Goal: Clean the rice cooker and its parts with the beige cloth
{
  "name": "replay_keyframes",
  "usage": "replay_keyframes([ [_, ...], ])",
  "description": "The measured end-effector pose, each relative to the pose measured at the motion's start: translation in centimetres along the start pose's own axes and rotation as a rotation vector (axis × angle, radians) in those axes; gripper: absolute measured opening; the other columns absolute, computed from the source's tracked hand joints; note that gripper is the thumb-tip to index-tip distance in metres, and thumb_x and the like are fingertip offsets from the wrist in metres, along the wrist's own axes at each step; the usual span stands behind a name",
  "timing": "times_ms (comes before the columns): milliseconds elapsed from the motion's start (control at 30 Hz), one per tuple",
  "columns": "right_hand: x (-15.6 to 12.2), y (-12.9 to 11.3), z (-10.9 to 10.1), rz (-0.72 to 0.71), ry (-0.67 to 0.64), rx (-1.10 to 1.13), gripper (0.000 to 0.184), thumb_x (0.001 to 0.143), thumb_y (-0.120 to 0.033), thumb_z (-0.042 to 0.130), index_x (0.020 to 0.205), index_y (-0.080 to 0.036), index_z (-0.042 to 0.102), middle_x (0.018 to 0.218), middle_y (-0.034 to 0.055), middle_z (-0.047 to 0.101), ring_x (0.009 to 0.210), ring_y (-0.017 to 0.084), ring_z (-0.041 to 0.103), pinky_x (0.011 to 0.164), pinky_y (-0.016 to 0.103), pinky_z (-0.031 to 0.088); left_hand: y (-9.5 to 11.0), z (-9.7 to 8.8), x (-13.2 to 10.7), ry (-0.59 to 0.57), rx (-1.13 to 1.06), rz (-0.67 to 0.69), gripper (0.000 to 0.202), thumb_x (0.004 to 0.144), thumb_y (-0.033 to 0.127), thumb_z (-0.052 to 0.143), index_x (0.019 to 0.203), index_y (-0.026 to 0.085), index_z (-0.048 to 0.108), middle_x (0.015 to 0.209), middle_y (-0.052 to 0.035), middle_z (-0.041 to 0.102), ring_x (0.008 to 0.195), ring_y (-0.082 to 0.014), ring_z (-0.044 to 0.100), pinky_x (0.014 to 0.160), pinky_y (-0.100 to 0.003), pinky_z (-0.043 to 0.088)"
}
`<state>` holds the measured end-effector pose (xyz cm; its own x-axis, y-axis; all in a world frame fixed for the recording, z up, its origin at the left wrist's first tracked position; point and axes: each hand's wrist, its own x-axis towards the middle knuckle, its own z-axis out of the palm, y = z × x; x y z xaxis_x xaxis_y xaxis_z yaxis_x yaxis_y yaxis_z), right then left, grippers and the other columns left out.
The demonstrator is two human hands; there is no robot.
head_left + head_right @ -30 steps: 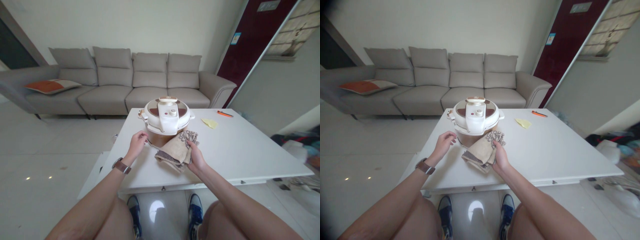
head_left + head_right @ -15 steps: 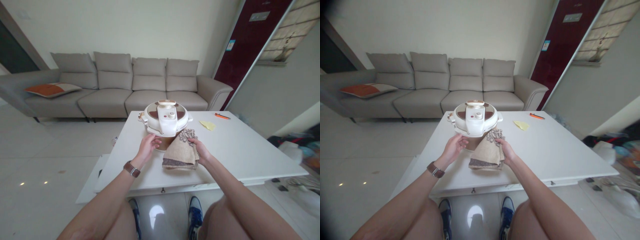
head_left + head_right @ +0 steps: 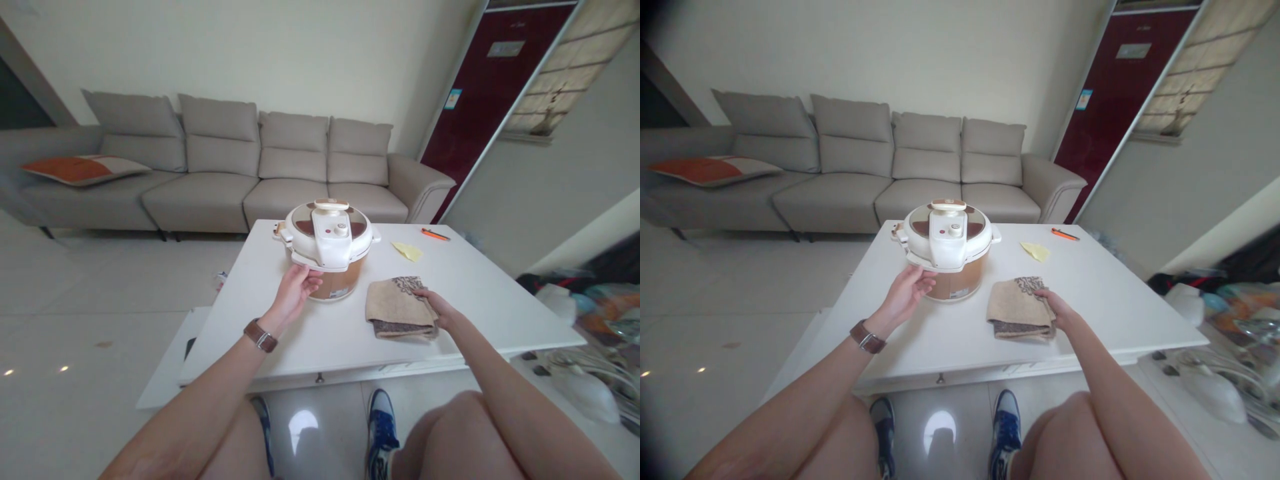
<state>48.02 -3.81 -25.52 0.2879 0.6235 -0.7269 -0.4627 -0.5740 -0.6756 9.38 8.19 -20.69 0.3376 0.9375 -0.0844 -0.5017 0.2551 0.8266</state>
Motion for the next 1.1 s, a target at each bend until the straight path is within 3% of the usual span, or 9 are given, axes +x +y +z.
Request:
replay_keyframes([
  [167, -0.5, -1.1, 0.5, -0.07, -0.011, 0.04, 0.022, 0.095, -0.025, 0.055, 0.104, -0.013, 0.071, 0.079, 0.0124, 0.081, 0.069, 0.025, 0.078, 0.074, 0.039, 0.065, -0.2, 0.2, 0.2, 0.02, -0.029, 0.03, 0.033, 0.078, 0.037, 0.087, 0.079, 0.016, 0.061, 0.074, -0.0009, 0.069, 0.069, -0.0114, 0.067, 0.069, -0.023, 0.051],
  [333, -0.6, -2.6, 3.2, -0.301, 0.1, 0.178, 0.024, 0.096, -0.023, 0.05, 0.105, -0.018, 0.071, 0.08, 0.0085, 0.081, 0.074, 0.024, 0.079, 0.083, 0.038, 0.065, 0.0, 0.1, 0.3, 0.046, -0.031, 0.046, 0.036, 0.075, 0.036, 0.089, 0.075, 0.017, 0.058, 0.066, 0.0025, 0.061, 0.068, -0.0105, 0.063, 0.07, -0.023, 0.049],
  [467, -0.3, -2.7, 4.9, -0.375, 0.086, 0.209, 0.032, 0.095, -0.023, 0.048, 0.118, -0.019, 0.07, 0.085, 0.0075, 0.082, 0.083, 0.025, 0.079, 0.089, 0.041, 0.065, 1.0, -1.1, 0.6, 0.083, -0.007, 0.016, 0.032, 0.074, 0.031, 0.087, 0.077, 0.017, 0.059, 0.063, 0.0035, 0.058, 0.064, -0.0105, 0.061, 0.064, -0.022, 0.045],
  [767, -0.4, -2.1, 5.4, -0.275, 0.022, 0.208, 0.03, 0.096, -0.022, 0.051, 0.118, -0.017, 0.071, 0.083, 0.0071, 0.082, 0.076, 0.023, 0.078, 0.086, 0.037, 0.064, 3.7, -5.3, 1.4, 0.073, 0.052, 0.069, 0.024, 0.073, 0.019, 0.078, 0.067, 0.017, 0.055, 0.059, 0.0032, 0.047, 0.055, -0.0094, 0.048, 0.057, -0.023, 0.041],
  [967, 0.7, -2.1, 3.6, -0.152, -0.04, 0.092, 0.028, 0.097, -0.024, 0.051, 0.113, -0.011, 0.071, 0.083, 0.0113, 0.081, 0.071, 0.024, 0.078, 0.074, 0.037, 0.064, 5.8, -8.7, 3.7, 0.195, 0.071, 0.139, 0.022, 0.072, 0.015, 0.069, 0.064, 0.019, 0.049, 0.055, 0.0032, 0.041, 0.05, -0.0104, 0.041, 0.052, -0.023, 0.037],
  [1100, 1.7, -1.6, 1.8, -0.09, -0.025, 0.059, 0.029, 0.096, -0.023, 0.05, 0.111, -0.009, 0.07, 0.079, 0.0124, 0.08, 0.068, 0.025, 0.077, 0.071, 0.037, 0.063, 6.9, -11.0, 5.4, 0.283, 0.12, 0.215, 0.01, 0.075, 0.02, 0.064, 0.069, 0.02, 0.056, 0.059, 0.0003, 0.051, 0.05, -0.0125, 0.043, 0.047, -0.023, 0.033],
])
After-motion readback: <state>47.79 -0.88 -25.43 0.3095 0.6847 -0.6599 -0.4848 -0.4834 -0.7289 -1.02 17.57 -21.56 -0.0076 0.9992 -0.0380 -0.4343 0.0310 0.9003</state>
